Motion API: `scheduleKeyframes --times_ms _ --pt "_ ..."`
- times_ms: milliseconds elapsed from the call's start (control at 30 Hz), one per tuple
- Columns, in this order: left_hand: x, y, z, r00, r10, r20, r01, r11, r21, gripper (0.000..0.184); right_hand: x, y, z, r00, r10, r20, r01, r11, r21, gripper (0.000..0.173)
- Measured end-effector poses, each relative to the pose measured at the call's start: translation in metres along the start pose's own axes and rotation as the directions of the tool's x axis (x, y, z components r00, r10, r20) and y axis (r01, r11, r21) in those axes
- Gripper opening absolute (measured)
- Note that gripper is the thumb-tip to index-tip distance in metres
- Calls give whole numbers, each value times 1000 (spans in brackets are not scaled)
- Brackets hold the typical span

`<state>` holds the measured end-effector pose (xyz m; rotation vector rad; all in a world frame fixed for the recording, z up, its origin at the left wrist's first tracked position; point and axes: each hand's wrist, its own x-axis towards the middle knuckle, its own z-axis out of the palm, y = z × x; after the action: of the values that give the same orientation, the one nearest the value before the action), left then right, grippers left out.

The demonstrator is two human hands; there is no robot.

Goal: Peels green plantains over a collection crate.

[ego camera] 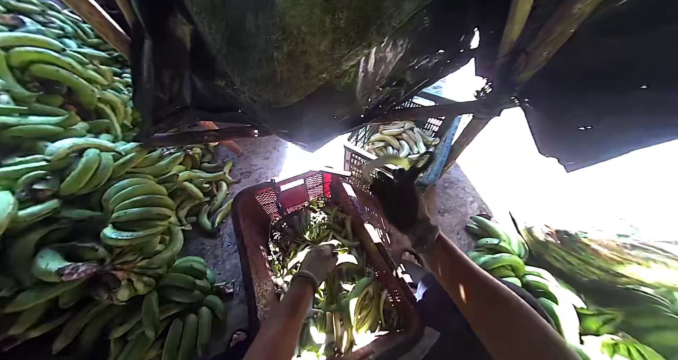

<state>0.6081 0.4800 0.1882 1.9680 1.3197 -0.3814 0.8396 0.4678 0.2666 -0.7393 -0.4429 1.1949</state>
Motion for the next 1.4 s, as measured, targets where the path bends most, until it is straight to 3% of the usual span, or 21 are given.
scheduleKeyframes --times_ms 67,100,133,200,267,400,467,533,600,767,833,933,967,1000,1033,1100,1167,1233,1300,1367,1400 --pt "14 22 33 996 -59 71 40 970 239 53 -13 -13 23 986 63 -152 -87 984 -154 41" --pt "27 25 53 996 -82 42 66 951 302 65 -27 -16 36 986 110 -122 -139 956 -258 38" --pt "42 24 72 995 -103 12 92 935 343 71 -33 -4 32 995 95 18 -86 954 -287 37" --pt "55 19 95 990 -127 -68 142 929 341 58 -44 8 48 961 231 149 -182 941 -286 36" --pt "47 23 94 977 -187 -106 210 932 297 51 -57 3 72 915 373 156 -237 807 -540 40" --pt "8 8 52 971 -209 -113 220 971 94 64 -55 -3 77 847 506 166 -164 546 -822 64" --pt "-12 -18 17 955 -185 -232 119 955 -272 62 -56 -1 78 846 512 146 -148 489 -860 62" --pt "-37 -41 -21 904 -232 -359 -36 795 -605 69 -60 2 83 836 527 150 -123 446 -887 49" --pt "-65 -53 -53 841 -253 -479 -243 615 -750 65 -64 11 84 824 538 179 -89 436 -896 45" --pt "-127 -44 -97 721 -259 -643 -554 343 -759 60 -72 30 98 805 560 196 -81 431 -899 44" --pt "-139 -43 -97 650 -220 -727 -626 388 -677 60 -73 35 105 815 524 249 -12 444 -896 40" --pt "-149 -44 -93 554 -173 -814 -683 465 -564 60 -78 35 118 860 324 395 186 523 -832 40" --pt "-151 -45 -92 538 -162 -827 -700 461 -546 57 -77 34 118 849 352 394 177 514 -840 40" --pt "-153 -46 -91 535 -140 -833 -724 432 -538 55 -74 35 113 817 476 326 108 429 -897 39" --pt "-154 -50 -91 542 -112 -833 -746 392 -538 54 -67 40 105 760 618 202 39 267 -963 41" --pt "-155 -62 -98 592 -73 -803 -764 267 -587 57 -55 55 91 699 715 25 36 0 -999 51" --pt "-156 -71 -103 641 -120 -758 -733 199 -650 53 -60 51 99 765 627 148 174 20 -985 48" --pt "-155 -83 -106 672 -146 -726 -697 204 -687 46 -64 45 106 755 473 454 475 83 -876 43" --pt "-155 -88 -106 700 -159 -696 -667 201 -717 44 -68 47 103 609 275 744 749 107 -653 51" --pt "-158 -77 -102 713 -146 -686 -653 217 -726 47 -67 53 101 471 160 867 870 78 -487 49" --pt "-159 -70 -98 717 -125 -686 -653 225 -724 47 -67 54 104 462 144 875 878 64 -474 47"
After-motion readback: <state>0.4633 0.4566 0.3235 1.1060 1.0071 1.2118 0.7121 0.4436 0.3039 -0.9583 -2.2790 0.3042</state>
